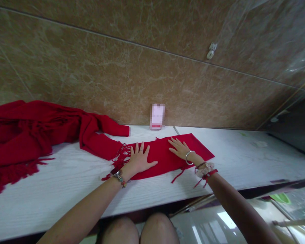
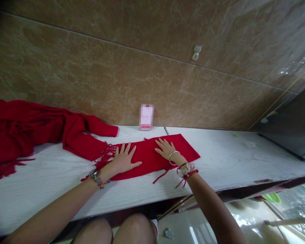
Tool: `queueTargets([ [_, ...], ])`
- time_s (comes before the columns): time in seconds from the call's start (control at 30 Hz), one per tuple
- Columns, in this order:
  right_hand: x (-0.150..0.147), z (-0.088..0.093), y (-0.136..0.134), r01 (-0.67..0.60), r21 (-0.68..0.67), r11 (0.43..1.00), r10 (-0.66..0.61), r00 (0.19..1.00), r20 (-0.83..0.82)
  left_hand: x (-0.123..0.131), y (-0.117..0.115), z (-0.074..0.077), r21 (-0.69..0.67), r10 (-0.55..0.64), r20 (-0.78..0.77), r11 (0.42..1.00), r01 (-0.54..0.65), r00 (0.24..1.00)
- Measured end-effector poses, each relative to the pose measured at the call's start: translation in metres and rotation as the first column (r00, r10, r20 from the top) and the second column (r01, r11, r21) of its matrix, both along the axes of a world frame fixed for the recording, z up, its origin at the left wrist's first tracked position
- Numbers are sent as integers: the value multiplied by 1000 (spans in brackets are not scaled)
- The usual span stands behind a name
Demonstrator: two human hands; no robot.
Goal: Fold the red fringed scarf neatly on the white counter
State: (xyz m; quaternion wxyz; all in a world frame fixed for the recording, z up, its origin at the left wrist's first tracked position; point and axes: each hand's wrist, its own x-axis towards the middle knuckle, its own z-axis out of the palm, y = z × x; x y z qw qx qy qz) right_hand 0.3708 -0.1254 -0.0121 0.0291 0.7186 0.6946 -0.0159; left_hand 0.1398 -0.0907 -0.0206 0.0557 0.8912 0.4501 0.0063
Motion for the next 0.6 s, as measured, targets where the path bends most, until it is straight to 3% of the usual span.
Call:
queueTargets([
  [0.13,47,4,0,235,21,972,-236,971,25,0,-1,3,-10,6,-13,1000,-6,1000],
  [0.2,56,8,-1,278,49,959,-280,959,40,0,-1,3,-11,3,-2,1000,-3,1000],
  [0.27,48,12,1,226,84,971,-230,972,39,0,0,1,-11,-5,11,1000,5,1000],
  [0.47,-16,3,11,-177,93,980,176,984,14,1,1,-3,-7,7,9,1000,-7,1000],
  [0.53,-21,-3,15,-194,54,980,193,981,16,0,1,-4,-1,5,16,1000,-5,1000],
  [0.6,-10,-7,19,-133,27,991,132,991,15,0,2,-4,-2,1,22,1000,-1,1000],
])
